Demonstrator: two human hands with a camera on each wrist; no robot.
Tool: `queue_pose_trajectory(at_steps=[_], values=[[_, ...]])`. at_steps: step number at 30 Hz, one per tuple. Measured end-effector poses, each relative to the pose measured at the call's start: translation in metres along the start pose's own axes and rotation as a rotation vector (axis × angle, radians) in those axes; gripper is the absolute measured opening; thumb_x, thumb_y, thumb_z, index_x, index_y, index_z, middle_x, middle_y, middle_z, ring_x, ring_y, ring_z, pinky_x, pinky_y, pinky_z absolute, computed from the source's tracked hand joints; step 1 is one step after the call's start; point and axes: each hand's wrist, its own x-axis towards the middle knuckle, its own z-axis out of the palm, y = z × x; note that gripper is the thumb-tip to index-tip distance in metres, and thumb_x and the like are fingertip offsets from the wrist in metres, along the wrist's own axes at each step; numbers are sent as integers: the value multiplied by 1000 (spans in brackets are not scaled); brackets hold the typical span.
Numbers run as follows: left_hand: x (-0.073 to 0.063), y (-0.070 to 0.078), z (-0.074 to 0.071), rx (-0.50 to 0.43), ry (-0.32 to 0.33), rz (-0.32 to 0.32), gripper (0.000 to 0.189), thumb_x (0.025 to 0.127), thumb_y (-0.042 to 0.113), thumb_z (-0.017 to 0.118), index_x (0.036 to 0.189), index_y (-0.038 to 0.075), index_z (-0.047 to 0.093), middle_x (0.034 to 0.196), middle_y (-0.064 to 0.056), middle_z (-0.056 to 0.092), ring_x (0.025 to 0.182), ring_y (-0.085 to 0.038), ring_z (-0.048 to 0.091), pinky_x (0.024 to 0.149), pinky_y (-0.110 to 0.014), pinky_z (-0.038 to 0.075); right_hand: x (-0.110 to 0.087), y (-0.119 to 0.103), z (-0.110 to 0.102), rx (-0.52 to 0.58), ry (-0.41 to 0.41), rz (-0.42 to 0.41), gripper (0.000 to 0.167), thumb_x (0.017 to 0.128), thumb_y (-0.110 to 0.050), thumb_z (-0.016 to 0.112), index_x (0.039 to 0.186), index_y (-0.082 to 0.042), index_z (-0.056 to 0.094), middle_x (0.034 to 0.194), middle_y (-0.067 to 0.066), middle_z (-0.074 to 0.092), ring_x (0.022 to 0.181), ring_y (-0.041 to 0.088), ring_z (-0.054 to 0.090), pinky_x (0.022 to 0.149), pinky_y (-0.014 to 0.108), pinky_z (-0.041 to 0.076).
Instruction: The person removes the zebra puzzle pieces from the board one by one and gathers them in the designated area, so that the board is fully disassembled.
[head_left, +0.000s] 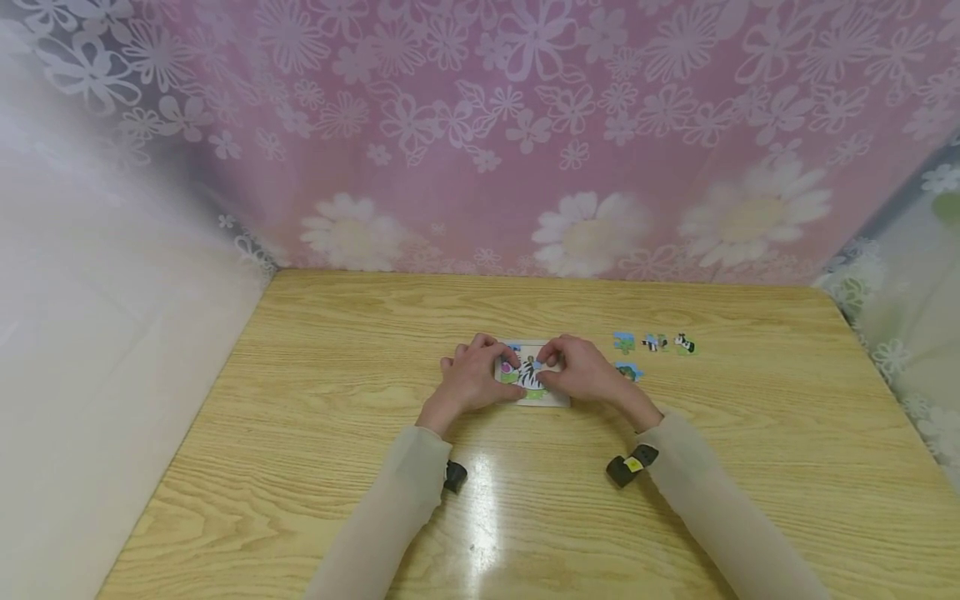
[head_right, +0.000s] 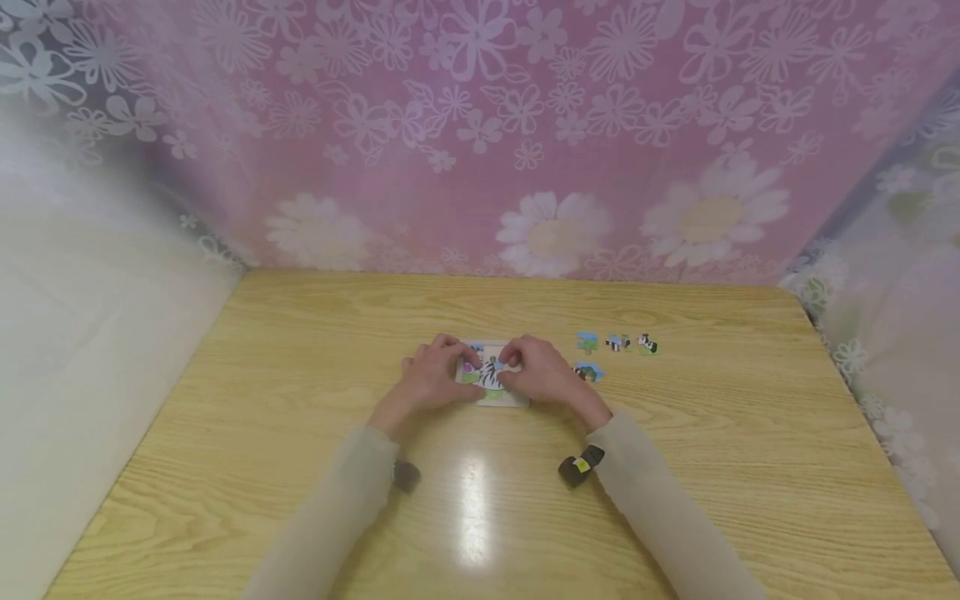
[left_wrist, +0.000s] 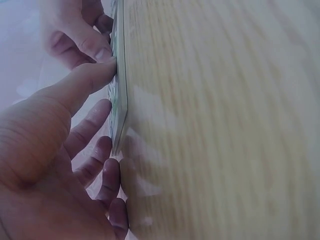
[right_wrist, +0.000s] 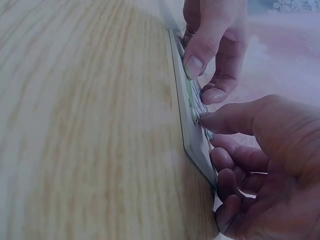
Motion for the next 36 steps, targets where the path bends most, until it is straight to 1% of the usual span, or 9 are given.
queue_pose_trajectory(at_steps=[6,14,20,22,25,27,28,33,36], values=[[2,-1,0,11,5,-13,33,84,46,82,111,31,69,142,2,50,119,-32,46,92,-51,29,0,-2,0,11,-4,9,20,90,-22,75,104,-8,69,96,6,63,83,18,54,75,32,43],[2,-1,0,12,6,-16,34,84,46,82,112,31,69,144,1,49,121,-32,46,93,-52,28,-2,0,-3,77,6,8,17,92,-21,75,103,-9,69,95,6,66,77,18,54,71,32,43],[1,2,-1,9,4,-15,34,84,45,83,112,30,69,143,1,49,122,-33,46,92,-52,28,-5,4,-5,154,16,0,11,94,-18,70,102,-11,70,94,7,68,76,19,54,70,32,43],[1,2,-1,13,2,-16,34,84,45,83,112,31,69,143,1,49,122,-33,46,93,-52,29,-7,5,-6,193,15,0,10,95,-18,70,102,-11,70,96,7,70,79,18,58,72,32,45],[1,1,-1,19,-3,-15,34,84,46,83,111,32,69,143,2,49,122,-33,45,93,-52,29,-9,6,-8,230,14,4,12,95,-19,70,103,-11,70,101,7,74,88,17,66,78,32,49],[1,1,-1,19,-9,-11,34,84,47,83,112,33,69,142,2,49,121,-32,45,93,-52,29,-11,7,-10,258,16,17,12,96,-21,70,103,-11,70,103,7,75,94,18,70,82,33,51],[1,0,-1,18,-12,-8,34,84,47,83,112,33,69,142,2,49,121,-32,45,93,-51,29,-12,8,-11,266,19,22,12,96,-21,70,103,-11,70,104,7,76,95,18,70,81,33,52],[2,-4,-1,5,-22,16,34,84,48,82,112,33,68,140,1,49,118,-31,45,92,-51,28,-17,15,-19,296,40,22,13,98,-23,70,104,-12,69,103,7,75,92,21,70,75,32,53],[4,-8,-1,-2,-33,42,33,86,47,81,113,34,68,141,1,49,119,-32,45,92,-52,28,-22,21,-26,310,58,14,14,98,-24,70,105,-12,69,102,8,75,89,24,69,72,33,54]])
